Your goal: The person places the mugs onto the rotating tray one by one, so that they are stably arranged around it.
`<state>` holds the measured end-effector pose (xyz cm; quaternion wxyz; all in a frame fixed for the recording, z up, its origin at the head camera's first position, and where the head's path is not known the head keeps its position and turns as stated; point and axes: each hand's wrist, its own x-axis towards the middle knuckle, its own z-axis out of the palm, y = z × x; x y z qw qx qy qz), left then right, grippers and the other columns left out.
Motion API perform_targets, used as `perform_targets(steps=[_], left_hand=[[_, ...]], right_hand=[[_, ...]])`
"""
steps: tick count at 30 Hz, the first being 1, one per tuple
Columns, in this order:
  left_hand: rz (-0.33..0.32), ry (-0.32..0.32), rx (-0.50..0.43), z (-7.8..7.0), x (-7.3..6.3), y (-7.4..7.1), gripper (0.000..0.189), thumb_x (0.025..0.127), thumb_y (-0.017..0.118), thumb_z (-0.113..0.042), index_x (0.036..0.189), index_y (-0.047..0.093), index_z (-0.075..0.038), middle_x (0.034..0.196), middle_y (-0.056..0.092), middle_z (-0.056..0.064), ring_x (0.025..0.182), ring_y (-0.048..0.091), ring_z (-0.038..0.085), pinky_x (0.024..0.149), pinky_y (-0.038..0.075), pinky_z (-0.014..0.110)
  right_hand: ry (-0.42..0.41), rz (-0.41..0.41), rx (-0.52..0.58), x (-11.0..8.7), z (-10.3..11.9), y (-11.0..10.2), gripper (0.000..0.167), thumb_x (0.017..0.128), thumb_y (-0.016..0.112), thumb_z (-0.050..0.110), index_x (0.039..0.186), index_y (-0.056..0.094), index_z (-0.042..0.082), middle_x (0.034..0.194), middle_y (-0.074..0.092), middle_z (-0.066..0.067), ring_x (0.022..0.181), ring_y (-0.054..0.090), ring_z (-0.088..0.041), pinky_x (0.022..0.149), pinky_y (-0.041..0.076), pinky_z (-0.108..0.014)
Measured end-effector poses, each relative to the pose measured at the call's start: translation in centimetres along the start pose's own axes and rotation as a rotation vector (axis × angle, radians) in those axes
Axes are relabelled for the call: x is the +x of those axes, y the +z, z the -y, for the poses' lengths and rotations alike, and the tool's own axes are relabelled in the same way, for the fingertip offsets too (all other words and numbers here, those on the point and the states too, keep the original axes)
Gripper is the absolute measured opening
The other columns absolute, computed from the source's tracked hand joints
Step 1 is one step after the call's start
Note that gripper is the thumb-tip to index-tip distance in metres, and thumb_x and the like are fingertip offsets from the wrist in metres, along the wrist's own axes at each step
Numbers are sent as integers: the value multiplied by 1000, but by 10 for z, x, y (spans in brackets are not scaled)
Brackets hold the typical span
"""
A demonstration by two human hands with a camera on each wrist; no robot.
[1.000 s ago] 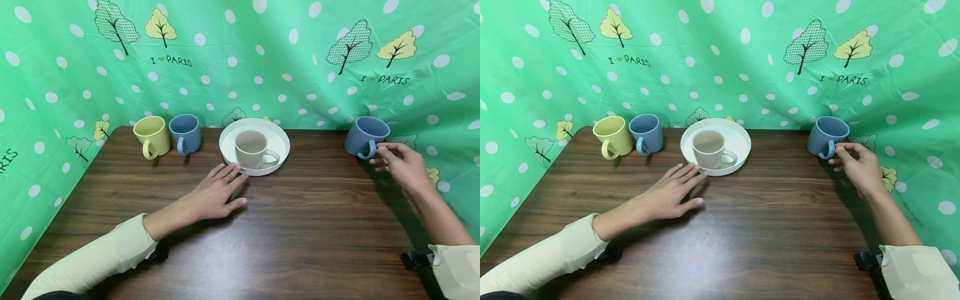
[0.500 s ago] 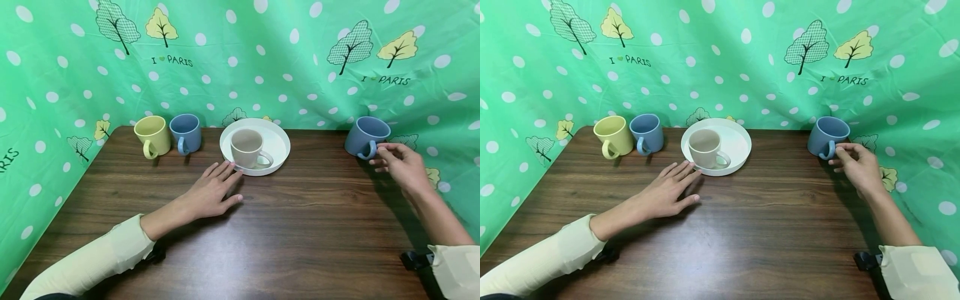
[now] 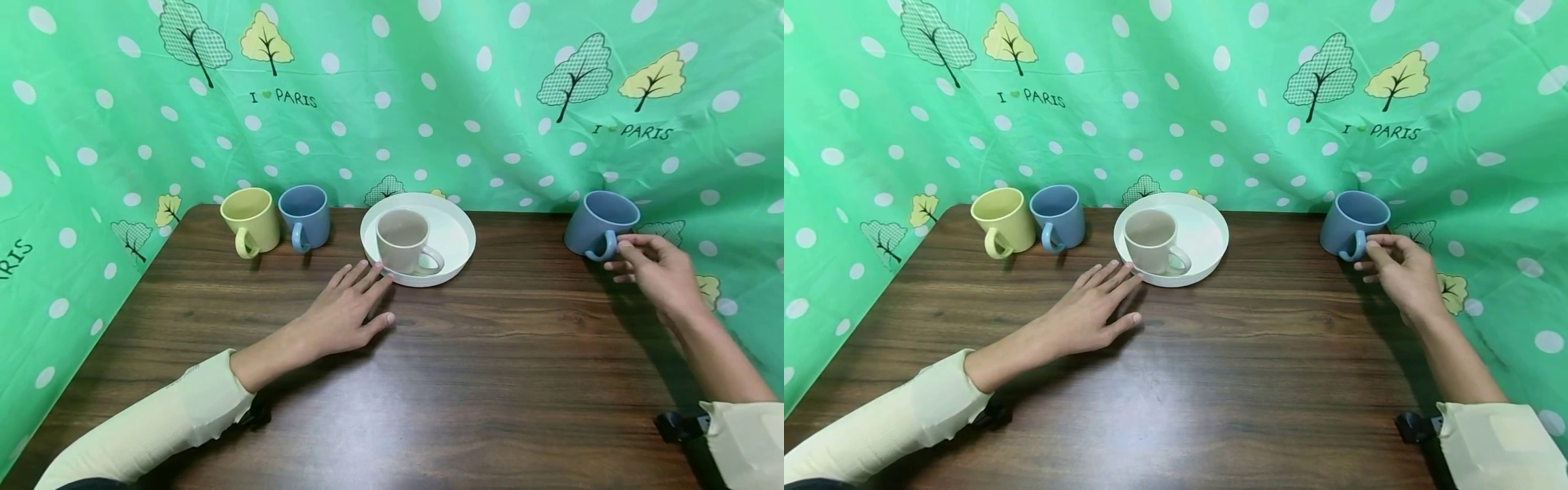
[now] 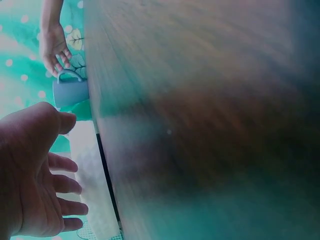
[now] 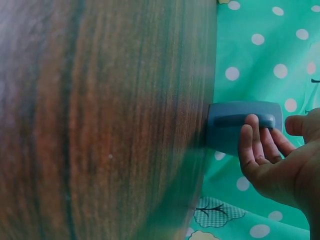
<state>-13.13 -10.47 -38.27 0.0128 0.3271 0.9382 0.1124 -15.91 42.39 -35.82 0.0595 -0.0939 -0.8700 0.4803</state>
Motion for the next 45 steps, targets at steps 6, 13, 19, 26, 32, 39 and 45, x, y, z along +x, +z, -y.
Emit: perform_targets(steps=[6, 13, 19, 26, 32, 39, 45], left_hand=[[1, -29, 0, 3, 1, 0, 75, 116, 59, -51, 174, 43, -7, 183, 31, 28, 171, 31, 53, 140, 26, 69], [0, -36, -38, 9, 1, 0, 73, 115, 61, -49, 174, 43, -9, 183, 28, 29, 171, 29, 53, 140, 25, 70], [10, -25, -49, 14, 0, -3, 72, 116, 60, -49, 177, 39, -17, 184, 27, 27, 170, 30, 54, 139, 26, 72], [47, -48, -65, 15, 1, -2, 69, 117, 57, -52, 179, 32, -38, 187, 19, 26, 172, 26, 55, 138, 25, 74], [95, -80, -70, 11, 3, -3, 66, 118, 54, -52, 178, 27, -49, 187, 11, 28, 173, 20, 56, 139, 23, 73], [111, -103, -50, 7, 5, -4, 68, 118, 55, -53, 179, 25, -50, 186, 13, 31, 171, 23, 58, 139, 24, 72], [116, -115, -44, 5, 7, -4, 72, 116, 59, -55, 179, 25, -48, 185, 11, 33, 172, 22, 57, 141, 23, 69]], right_hand=[[12, 0, 1, 1, -1, 0, 12, 119, 56, 38, 129, 59, 32, 106, 65, 31, 85, 73, 9, 73, 63, -17], [20, 19, 40, 4, -4, 1, 13, 116, 64, 35, 127, 59, 31, 100, 68, 34, 83, 75, 8, 71, 64, -19], [15, 22, 49, 5, -7, 4, 12, 115, 66, 32, 125, 58, 30, 100, 68, 32, 82, 75, 8, 70, 64, -19], [8, 23, 31, 7, -9, 6, 11, 116, 65, 33, 124, 57, 30, 100, 67, 30, 82, 74, 8, 70, 64, -19], [12, 31, 35, 7, -8, 6, 11, 116, 64, 34, 124, 58, 28, 100, 68, 30, 82, 75, 8, 70, 64, -19], [18, 35, 29, 6, -7, 6, 10, 117, 62, 34, 124, 58, 27, 100, 68, 30, 83, 74, 8, 71, 64, -19], [16, 44, 28, 7, -6, 7, 15, 117, 61, 40, 124, 58, 27, 99, 68, 30, 83, 74, 8, 71, 64, -19]])
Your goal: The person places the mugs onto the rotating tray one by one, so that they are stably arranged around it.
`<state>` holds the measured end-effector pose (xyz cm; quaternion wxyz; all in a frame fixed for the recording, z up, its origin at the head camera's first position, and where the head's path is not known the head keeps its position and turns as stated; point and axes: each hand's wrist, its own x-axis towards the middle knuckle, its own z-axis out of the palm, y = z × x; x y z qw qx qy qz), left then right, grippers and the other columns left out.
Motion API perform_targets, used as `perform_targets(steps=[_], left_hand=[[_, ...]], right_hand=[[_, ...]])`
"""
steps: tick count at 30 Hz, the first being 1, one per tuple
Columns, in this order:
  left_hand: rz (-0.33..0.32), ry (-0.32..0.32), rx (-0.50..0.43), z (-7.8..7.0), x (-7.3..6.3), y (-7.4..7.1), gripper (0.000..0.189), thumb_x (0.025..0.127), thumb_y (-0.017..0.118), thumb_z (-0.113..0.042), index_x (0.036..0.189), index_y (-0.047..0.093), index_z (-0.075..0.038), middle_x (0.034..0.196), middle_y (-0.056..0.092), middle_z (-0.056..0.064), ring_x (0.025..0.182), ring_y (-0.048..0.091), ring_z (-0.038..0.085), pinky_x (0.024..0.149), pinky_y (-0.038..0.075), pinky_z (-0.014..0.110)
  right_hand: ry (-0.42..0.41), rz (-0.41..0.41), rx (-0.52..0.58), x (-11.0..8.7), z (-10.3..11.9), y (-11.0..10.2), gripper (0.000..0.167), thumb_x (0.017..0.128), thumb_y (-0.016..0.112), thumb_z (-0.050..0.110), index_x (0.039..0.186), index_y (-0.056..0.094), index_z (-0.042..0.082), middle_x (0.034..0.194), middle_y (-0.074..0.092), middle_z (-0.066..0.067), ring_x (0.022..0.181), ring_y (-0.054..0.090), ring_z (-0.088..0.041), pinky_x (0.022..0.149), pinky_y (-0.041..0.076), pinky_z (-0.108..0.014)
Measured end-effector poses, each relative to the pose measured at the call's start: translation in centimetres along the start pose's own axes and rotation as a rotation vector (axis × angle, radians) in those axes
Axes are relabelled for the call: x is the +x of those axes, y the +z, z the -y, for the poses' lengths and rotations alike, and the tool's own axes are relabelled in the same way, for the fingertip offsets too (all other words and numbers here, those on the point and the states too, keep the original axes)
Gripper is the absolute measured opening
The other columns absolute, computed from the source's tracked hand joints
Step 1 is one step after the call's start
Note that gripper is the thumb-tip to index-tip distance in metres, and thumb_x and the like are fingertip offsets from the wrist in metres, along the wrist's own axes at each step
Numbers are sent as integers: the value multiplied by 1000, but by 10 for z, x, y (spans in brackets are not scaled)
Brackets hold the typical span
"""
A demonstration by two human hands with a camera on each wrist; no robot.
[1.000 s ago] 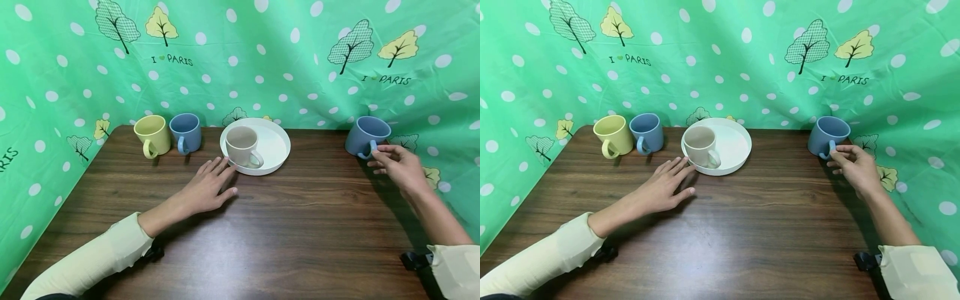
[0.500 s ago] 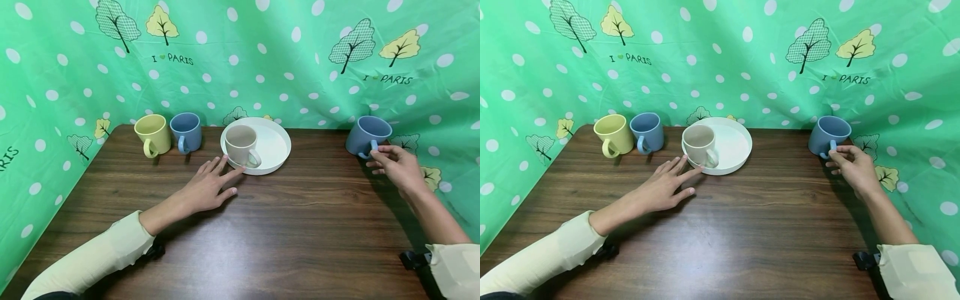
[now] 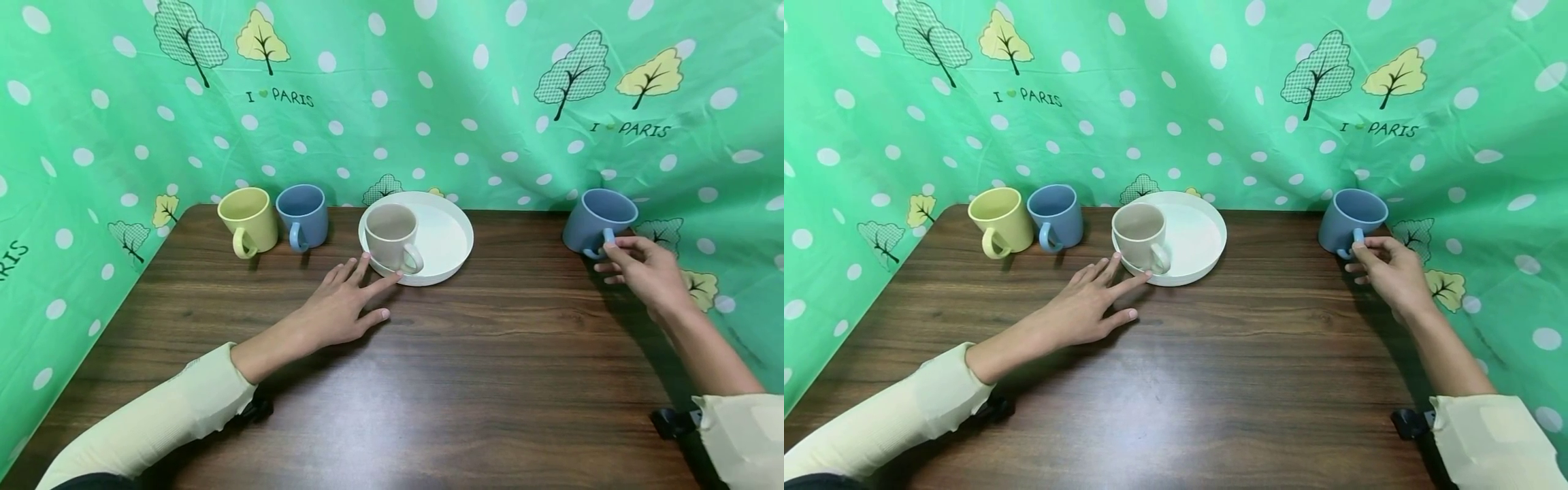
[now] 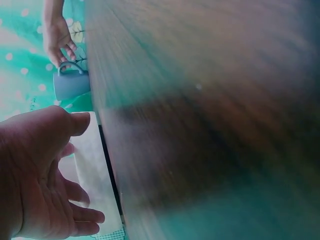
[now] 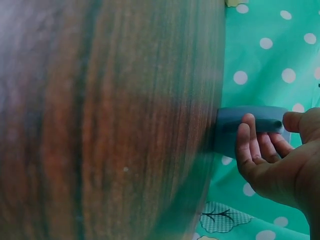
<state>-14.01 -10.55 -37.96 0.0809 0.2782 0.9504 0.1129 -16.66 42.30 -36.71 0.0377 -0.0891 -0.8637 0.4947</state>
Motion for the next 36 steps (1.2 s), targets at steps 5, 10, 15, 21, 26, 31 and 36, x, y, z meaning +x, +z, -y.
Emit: perform_targets(steps=[5, 10, 15, 21, 26, 31, 36], left_hand=[[-11, -1, 12, 0, -2, -1, 73, 115, 61, -55, 179, 27, -47, 185, 13, 34, 172, 22, 58, 140, 23, 70], [-20, 0, 22, 0, -1, 0, 73, 115, 60, -56, 179, 27, -46, 184, 14, 34, 172, 22, 57, 141, 22, 69], [-33, -2, 28, 0, -2, 1, 72, 115, 60, -55, 179, 28, -46, 185, 15, 33, 172, 22, 56, 140, 23, 70], [-74, -2, 37, 1, -3, 2, 70, 115, 60, -55, 178, 33, -43, 184, 22, 31, 172, 24, 57, 140, 24, 71], [-123, 13, 47, 2, -3, 3, 68, 115, 61, -53, 177, 39, -37, 180, 35, 32, 168, 32, 58, 138, 29, 71], [-170, 29, 49, 2, -2, 4, 66, 114, 64, -50, 174, 45, -31, 174, 47, 30, 165, 39, 58, 135, 33, 72], [-183, 44, 46, 2, -2, 4, 67, 113, 66, -50, 174, 47, -28, 175, 45, 28, 165, 38, 58, 134, 34, 73]], right_hand=[[-1, 32, 25, 1, 2, 3, 14, 119, 57, 37, 126, 57, 24, 98, 69, 36, 84, 74, 9, 71, 64, -18], [0, 61, 52, 4, 1, 5, 23, 118, 55, 41, 129, 58, 21, 101, 72, 35, 87, 75, 8, 73, 65, -19], [4, 72, 49, 5, -1, 7, 35, 117, 52, 48, 133, 59, 19, 105, 71, 35, 90, 75, 8, 76, 66, -20], [6, 90, 62, 6, -2, 6, 33, 117, 51, 47, 134, 59, 20, 106, 71, 35, 92, 75, 8, 78, 66, -19], [10, 104, 103, 7, -2, 5, 29, 118, 52, 43, 132, 59, 19, 105, 73, 33, 92, 75, 7, 79, 65, -18], [2, 114, 173, 6, -2, 5, 30, 117, 55, 40, 131, 58, 15, 104, 75, 29, 92, 76, 6, 78, 65, -17], [4, 118, 303, 5, -3, 7, 35, 116, 59, 38, 131, 57, 7, 105, 76, 21, 92, 78, 2, 79, 66, -17]])
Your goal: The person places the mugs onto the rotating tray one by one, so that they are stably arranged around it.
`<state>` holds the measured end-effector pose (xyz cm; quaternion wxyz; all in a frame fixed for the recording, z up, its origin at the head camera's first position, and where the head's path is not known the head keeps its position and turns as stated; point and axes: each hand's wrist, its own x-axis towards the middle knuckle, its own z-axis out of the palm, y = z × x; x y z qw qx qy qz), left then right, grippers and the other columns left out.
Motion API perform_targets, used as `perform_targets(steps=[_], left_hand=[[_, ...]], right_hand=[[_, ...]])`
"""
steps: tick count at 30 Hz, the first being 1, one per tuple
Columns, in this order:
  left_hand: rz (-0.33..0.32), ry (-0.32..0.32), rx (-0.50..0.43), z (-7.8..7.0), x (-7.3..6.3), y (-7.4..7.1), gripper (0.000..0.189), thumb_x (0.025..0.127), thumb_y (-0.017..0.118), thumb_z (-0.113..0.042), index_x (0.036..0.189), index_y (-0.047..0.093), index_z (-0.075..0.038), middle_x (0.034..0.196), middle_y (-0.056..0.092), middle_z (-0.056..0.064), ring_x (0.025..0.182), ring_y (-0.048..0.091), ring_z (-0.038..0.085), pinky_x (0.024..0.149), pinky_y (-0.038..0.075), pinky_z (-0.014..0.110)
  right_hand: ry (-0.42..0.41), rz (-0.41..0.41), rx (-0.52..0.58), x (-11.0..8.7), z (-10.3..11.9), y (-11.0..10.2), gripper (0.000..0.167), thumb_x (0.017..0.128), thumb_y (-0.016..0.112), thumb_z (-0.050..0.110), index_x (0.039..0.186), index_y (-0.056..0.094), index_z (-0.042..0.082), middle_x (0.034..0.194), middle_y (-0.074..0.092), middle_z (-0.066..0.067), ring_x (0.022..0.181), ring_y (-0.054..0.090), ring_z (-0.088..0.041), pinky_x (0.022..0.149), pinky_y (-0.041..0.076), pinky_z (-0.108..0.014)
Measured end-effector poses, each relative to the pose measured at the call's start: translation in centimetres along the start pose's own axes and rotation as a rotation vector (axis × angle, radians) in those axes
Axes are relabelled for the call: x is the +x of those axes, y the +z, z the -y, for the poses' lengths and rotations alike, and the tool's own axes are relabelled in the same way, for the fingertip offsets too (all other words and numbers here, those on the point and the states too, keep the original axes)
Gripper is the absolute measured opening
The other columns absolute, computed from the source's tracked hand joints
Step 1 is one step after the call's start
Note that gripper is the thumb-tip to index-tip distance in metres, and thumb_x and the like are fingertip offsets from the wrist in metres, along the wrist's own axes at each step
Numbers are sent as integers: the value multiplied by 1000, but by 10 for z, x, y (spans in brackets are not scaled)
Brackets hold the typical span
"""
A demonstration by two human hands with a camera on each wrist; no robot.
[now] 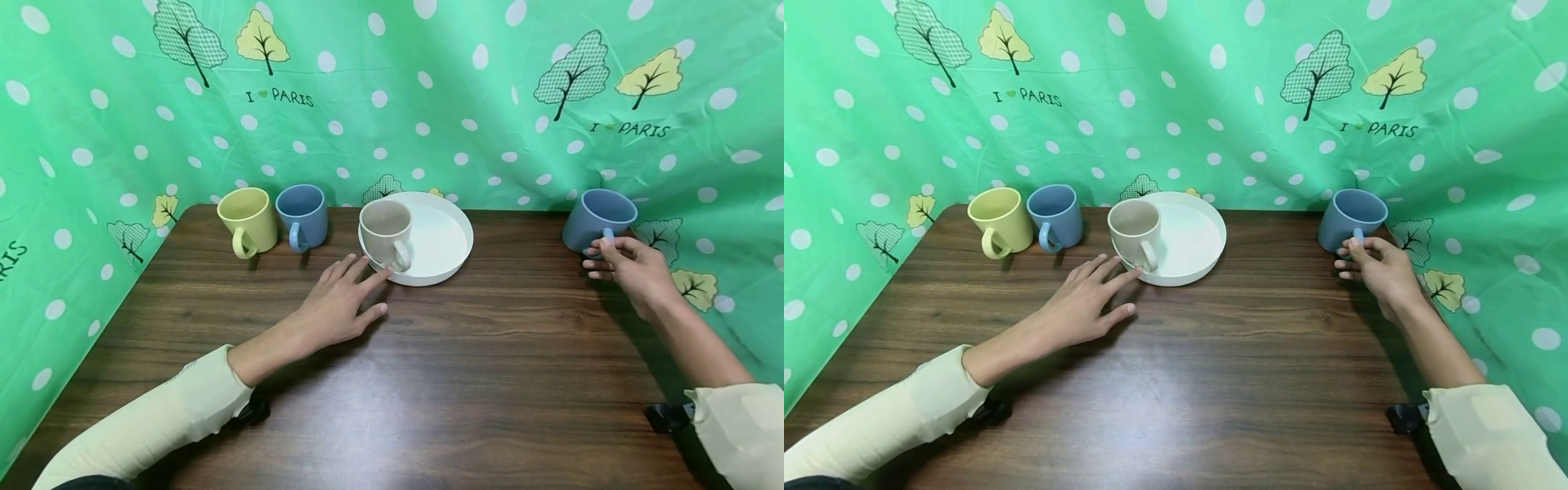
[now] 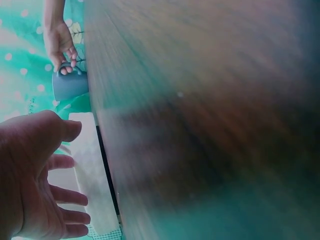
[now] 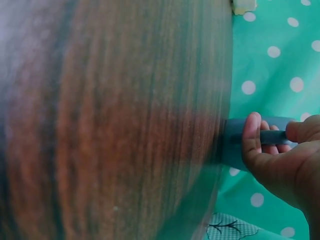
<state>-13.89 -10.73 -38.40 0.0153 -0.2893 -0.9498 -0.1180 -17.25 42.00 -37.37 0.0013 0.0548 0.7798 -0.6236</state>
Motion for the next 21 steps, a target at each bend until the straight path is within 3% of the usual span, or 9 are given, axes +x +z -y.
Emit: perform_targets(steps=[5, 13, 21], left_hand=[[8, 6, -3, 0, -1, 0, 69, 113, 67, -49, 175, 46, -26, 177, 42, 28, 167, 36, 57, 135, 33, 73], [-5, 9, 8, 0, -3, -1, 69, 113, 67, -46, 174, 46, -20, 179, 39, 29, 167, 36, 57, 134, 34, 74], [0, 13, 2, 1, -3, 1, 71, 113, 68, -45, 174, 46, -16, 181, 38, 26, 169, 33, 55, 135, 32, 74]], right_hand=[[8, -6, 66, 0, -1, 1, 38, 115, 60, 39, 129, 59, 3, 103, 76, 15, 91, 79, 0, 80, 66, -17], [71, 44, 302, 4, 0, -2, 21, 115, 62, 28, 118, 70, 9, 102, 80, 3, 93, 83, -10, 83, 69, -24], [111, 70, 443, 6, 0, -3, 19, 114, 64, 23, 112, 75, 7, 99, 82, -3, 91, 83, -16, 83, 70, -28]])
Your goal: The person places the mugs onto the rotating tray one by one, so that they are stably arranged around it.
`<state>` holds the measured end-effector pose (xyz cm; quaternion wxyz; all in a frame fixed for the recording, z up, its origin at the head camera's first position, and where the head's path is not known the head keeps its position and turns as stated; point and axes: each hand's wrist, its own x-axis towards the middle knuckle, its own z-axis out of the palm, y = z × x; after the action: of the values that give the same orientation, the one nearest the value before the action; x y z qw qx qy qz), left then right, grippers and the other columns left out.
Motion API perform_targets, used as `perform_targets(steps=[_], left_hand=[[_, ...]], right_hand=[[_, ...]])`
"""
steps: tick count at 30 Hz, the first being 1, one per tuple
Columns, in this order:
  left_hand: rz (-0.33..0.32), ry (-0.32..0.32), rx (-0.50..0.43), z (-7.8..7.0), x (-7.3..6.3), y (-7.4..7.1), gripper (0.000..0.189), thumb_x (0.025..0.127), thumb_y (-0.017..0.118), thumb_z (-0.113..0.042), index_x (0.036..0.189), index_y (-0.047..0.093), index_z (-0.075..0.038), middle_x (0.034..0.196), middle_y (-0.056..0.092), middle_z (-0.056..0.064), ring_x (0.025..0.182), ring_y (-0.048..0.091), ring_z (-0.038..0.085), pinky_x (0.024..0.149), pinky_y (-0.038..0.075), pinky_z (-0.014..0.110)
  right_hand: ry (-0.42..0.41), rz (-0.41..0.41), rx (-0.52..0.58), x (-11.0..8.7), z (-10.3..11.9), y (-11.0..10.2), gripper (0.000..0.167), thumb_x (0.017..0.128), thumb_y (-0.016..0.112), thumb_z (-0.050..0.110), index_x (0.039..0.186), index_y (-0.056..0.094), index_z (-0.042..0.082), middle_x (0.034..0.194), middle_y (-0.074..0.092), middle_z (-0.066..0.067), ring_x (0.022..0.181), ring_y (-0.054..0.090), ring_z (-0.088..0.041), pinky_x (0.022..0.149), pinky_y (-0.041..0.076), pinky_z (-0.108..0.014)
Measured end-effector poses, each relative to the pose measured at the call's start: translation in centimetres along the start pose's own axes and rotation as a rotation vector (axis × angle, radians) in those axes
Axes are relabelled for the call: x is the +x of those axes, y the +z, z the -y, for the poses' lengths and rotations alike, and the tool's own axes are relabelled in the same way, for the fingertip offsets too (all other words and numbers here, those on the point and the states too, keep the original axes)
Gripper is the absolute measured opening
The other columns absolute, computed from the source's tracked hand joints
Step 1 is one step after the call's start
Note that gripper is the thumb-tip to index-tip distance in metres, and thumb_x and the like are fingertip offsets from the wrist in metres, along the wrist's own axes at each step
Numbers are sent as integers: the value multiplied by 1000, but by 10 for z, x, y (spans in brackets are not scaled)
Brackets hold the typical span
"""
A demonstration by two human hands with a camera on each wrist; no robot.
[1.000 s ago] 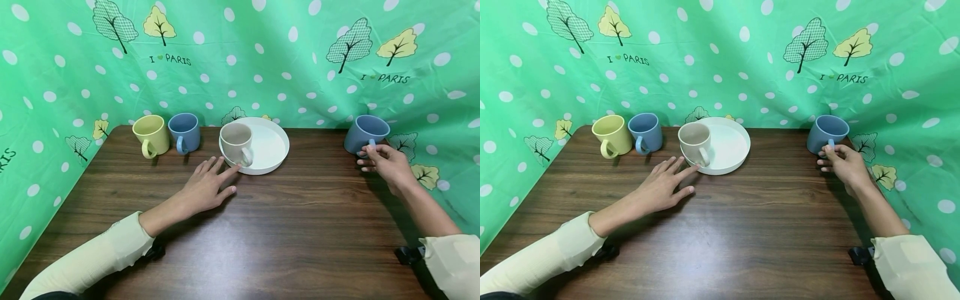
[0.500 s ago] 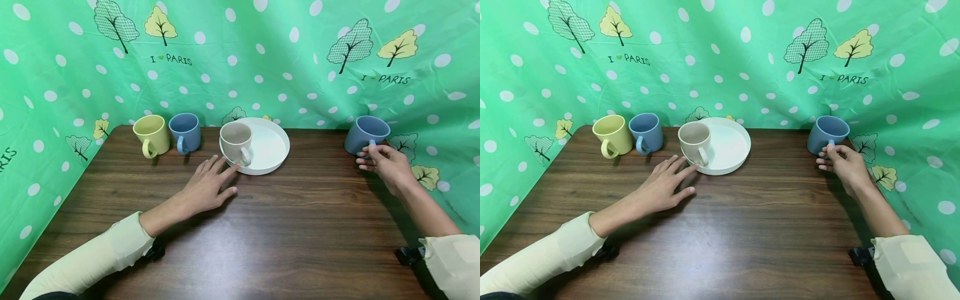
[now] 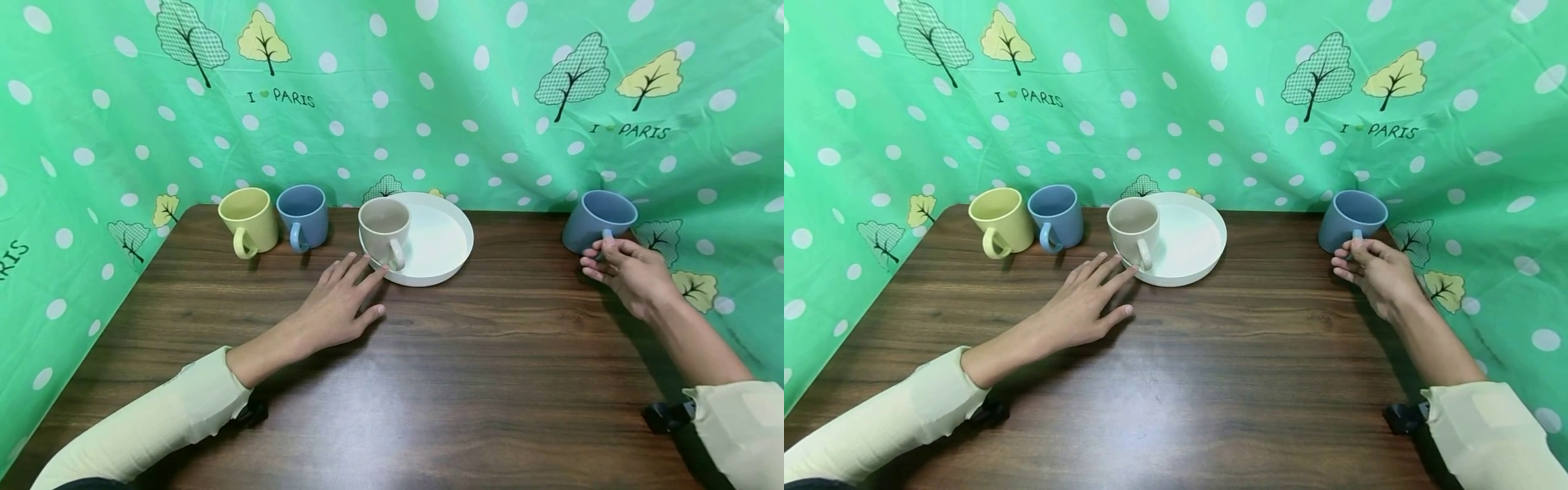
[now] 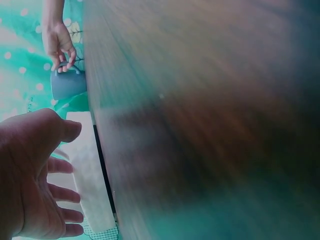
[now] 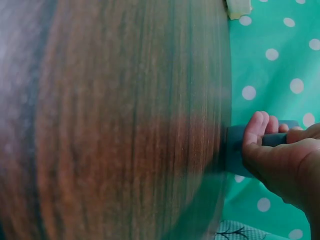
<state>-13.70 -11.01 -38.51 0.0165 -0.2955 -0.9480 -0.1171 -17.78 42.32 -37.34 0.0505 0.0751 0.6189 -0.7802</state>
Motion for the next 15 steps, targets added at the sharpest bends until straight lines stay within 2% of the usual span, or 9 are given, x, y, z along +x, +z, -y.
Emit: perform_targets(steps=[7, 15], left_hand=[[0, 11, -6, 1, 1, 1, 71, 113, 68, -45, 173, 47, -15, 181, 39, 25, 170, 32, 52, 136, 31, 73], [-10, 27, -1, 1, 1, 0, 71, 113, 68, -44, 173, 46, -13, 180, 41, 23, 170, 34, 50, 136, 33, 72]], right_hand=[[3, 17, 94, 1, -2, 2, 22, 115, 62, 20, 106, 74, 4, 96, 81, -7, 88, 82, -19, 83, 70, -30], [-24, 7, 107, 0, -4, 5, 21, 114, 62, 19, 105, 73, 3, 94, 79, -9, 86, 80, -20, 83, 70, -30]])
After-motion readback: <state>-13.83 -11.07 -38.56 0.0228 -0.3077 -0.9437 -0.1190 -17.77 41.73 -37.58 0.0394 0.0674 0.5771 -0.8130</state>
